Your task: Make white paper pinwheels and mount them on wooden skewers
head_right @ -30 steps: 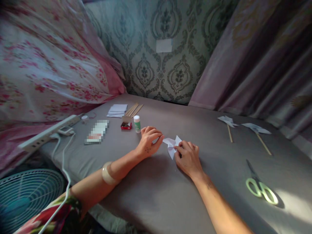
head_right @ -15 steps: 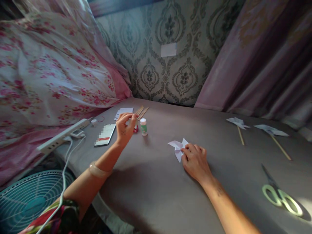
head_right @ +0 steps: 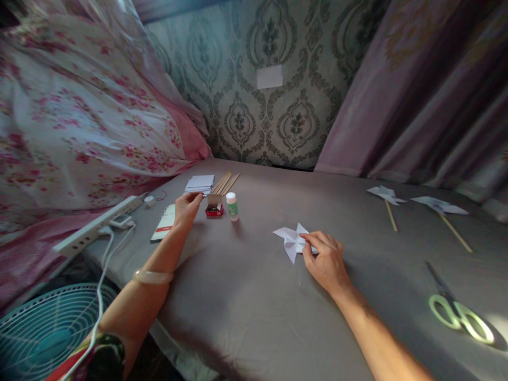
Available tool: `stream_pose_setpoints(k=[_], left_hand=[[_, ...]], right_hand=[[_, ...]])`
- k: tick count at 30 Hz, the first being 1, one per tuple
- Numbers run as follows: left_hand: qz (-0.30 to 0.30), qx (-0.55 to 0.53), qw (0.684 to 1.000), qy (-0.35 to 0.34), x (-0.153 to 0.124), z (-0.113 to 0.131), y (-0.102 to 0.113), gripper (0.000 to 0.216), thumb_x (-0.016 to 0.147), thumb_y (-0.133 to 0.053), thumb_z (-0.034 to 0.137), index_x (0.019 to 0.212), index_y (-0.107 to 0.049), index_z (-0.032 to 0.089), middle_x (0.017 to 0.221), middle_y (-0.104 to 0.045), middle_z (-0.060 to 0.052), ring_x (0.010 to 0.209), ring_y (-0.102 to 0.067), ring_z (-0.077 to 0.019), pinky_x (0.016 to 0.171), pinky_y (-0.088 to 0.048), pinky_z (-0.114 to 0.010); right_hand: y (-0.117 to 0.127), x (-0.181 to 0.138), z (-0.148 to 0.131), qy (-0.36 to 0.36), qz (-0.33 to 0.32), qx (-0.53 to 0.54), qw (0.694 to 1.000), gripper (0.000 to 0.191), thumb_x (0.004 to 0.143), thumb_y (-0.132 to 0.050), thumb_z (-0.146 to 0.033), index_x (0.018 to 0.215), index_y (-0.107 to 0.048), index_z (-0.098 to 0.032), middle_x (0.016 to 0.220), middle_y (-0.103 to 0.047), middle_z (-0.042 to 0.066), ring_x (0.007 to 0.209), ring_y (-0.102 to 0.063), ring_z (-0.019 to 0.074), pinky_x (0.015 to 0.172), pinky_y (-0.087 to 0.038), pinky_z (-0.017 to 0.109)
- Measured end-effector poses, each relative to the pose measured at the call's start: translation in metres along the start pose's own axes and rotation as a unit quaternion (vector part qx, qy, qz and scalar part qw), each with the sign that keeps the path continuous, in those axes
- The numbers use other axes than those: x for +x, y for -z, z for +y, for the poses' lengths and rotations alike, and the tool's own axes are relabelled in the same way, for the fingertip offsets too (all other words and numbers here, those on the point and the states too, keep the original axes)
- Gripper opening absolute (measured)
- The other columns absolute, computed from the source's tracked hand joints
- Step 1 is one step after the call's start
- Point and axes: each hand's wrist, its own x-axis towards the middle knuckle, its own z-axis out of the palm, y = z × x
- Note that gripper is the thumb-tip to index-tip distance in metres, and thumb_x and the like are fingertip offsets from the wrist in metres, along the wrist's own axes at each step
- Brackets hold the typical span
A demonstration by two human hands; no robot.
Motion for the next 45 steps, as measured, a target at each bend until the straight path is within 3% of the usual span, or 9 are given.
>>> stream_pose_setpoints(k=[6, 10, 14, 20, 23, 27, 33, 40, 45], left_hand=[[-0.055, 0.095, 0.994, 0.022, 0.011, -0.003, -0.007, 0.027, 0.063, -0.070, 0.033, 0.082, -0.068, 0.014, 0.078, -0.071, -0.009, 0.077, -0.065, -0.0228, 0.074, -0.049, -0.032], [-0.051, 0.119, 0.991, 0.037, 0.010, -0.011, -0.009, 0.021, 0.068, -0.064, 0.026, 0.085, -0.067, 0.014, 0.079, -0.071, -0.009, 0.076, -0.065, -0.0230, 0.073, -0.049, -0.033], [-0.047, 0.112, 0.992, 0.029, 0.007, -0.015, -0.004, 0.029, 0.073, -0.056, 0.021, 0.099, -0.065, 0.014, 0.081, -0.071, -0.007, 0.075, -0.066, -0.0202, 0.072, -0.049, -0.030], [-0.054, 0.131, 0.990, 0.007, 0.000, -0.008, 0.001, 0.034, 0.071, -0.066, 0.035, 0.098, -0.064, 0.015, 0.089, -0.070, -0.010, 0.079, -0.065, -0.0218, 0.074, -0.050, -0.032], [-0.084, 0.142, 0.986, 0.006, 0.000, -0.010, -0.001, 0.030, 0.071, -0.065, 0.027, 0.098, -0.064, 0.013, 0.085, -0.070, -0.010, 0.078, -0.065, -0.0215, 0.072, -0.050, -0.031], [-0.077, 0.151, 0.986, -0.007, 0.000, -0.016, -0.001, 0.029, 0.076, -0.055, 0.018, 0.104, -0.064, 0.013, 0.089, -0.069, -0.010, 0.079, -0.065, -0.0203, 0.074, -0.050, -0.032], [-0.080, 0.236, 0.959, -0.136, -0.003, -0.021, -0.002, 0.022, 0.077, -0.057, 0.020, 0.089, -0.074, 0.016, 0.107, -0.063, -0.014, 0.107, -0.056, -0.0284, 0.094, -0.043, -0.042], [-0.159, 0.297, 0.929, -0.154, 0.004, -0.010, -0.002, 0.021, 0.075, -0.058, 0.021, 0.079, -0.078, 0.018, 0.091, -0.070, -0.014, 0.113, -0.054, -0.0341, 0.096, -0.037, -0.045], [-0.218, 0.311, 0.916, -0.132, 0.013, 0.000, -0.005, 0.019, 0.071, -0.057, 0.019, 0.067, -0.076, 0.018, 0.067, -0.069, -0.009, 0.085, -0.063, -0.0283, 0.079, -0.041, -0.035]], right_hand=[[-0.001, 0.000, 0.001, -0.016, 0.010, 0.013, 1.000, 0.023, 0.086, -0.047, -0.022, 0.093, -0.069, -0.022, 0.090, -0.069, 0.007, 0.086, -0.064, 0.0215, 0.082, -0.046, 0.037], [-0.002, 0.000, 0.001, -0.018, 0.006, 0.012, 1.000, 0.023, 0.088, -0.046, -0.024, 0.093, -0.069, -0.022, 0.089, -0.069, 0.007, 0.086, -0.064, 0.0217, 0.082, -0.045, 0.037], [-0.002, 0.001, 0.002, -0.021, 0.004, 0.018, 1.000, 0.023, 0.088, -0.047, -0.024, 0.093, -0.069, -0.021, 0.089, -0.069, 0.006, 0.084, -0.064, 0.0211, 0.083, -0.045, 0.036], [-0.002, 0.001, 0.002, -0.022, -0.003, 0.021, 1.000, 0.022, 0.088, -0.048, -0.024, 0.092, -0.069, -0.022, 0.089, -0.069, 0.006, 0.084, -0.064, 0.0209, 0.081, -0.046, 0.036], [-0.002, 0.000, 0.002, -0.021, 0.001, 0.020, 1.000, 0.022, 0.088, -0.048, -0.024, 0.092, -0.069, -0.022, 0.088, -0.069, 0.006, 0.084, -0.064, 0.0209, 0.082, -0.047, 0.036], [-0.004, 0.000, 0.004, -0.014, 0.004, 0.022, 1.000, 0.022, 0.088, -0.048, -0.024, 0.091, -0.070, -0.022, 0.087, -0.069, 0.006, 0.083, -0.064, 0.0206, 0.082, -0.047, 0.036], [-0.006, -0.001, 0.006, 0.001, 0.012, 0.021, 1.000, 0.023, 0.089, -0.047, -0.026, 0.091, -0.069, -0.022, 0.087, -0.069, 0.005, 0.083, -0.064, 0.0209, 0.080, -0.047, 0.036], [-0.006, -0.001, 0.007, 0.004, 0.008, 0.028, 1.000, 0.021, 0.089, -0.047, -0.025, 0.090, -0.068, -0.022, 0.087, -0.069, 0.005, 0.082, -0.063, 0.0211, 0.079, -0.047, 0.036], [-0.006, 0.000, 0.007, 0.005, 0.008, 0.024, 1.000, 0.021, 0.089, -0.047, -0.024, 0.092, -0.068, -0.022, 0.086, -0.069, 0.004, 0.082, -0.063, 0.0209, 0.080, -0.046, 0.036]])
